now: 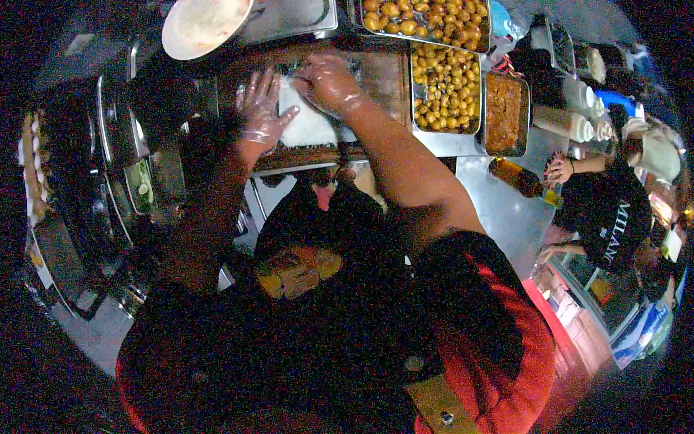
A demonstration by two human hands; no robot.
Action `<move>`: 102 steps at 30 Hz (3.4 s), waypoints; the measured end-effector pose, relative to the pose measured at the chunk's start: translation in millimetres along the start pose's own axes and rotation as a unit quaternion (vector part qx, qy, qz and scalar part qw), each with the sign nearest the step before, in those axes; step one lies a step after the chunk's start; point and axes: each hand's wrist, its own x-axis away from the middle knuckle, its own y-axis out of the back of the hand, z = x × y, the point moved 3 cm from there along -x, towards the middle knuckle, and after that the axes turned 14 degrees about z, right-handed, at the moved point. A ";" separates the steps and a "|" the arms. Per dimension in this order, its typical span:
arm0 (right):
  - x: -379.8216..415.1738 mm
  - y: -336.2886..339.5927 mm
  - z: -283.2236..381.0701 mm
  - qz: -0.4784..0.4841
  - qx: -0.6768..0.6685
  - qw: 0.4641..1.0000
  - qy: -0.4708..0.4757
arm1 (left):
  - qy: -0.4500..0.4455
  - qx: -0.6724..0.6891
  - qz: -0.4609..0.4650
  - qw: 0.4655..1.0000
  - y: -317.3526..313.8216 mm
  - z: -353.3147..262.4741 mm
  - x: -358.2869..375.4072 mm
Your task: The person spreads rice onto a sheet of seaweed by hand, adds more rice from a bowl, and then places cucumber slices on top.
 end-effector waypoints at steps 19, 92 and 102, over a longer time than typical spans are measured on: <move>205.4 75.8 -45.6 -0.101 -0.431 0.837 -0.322 | -0.425 0.002 0.020 0.905 28.3 -68.0 -101.7; 116.7 35.6 -41.9 -0.075 -0.075 0.988 -0.109 | -0.296 -0.158 0.105 0.936 28.1 -18.8 -100.2; 119.0 35.1 -46.0 -0.071 -0.103 0.983 -0.134 | -0.391 -0.128 0.107 0.905 30.6 -33.5 -125.1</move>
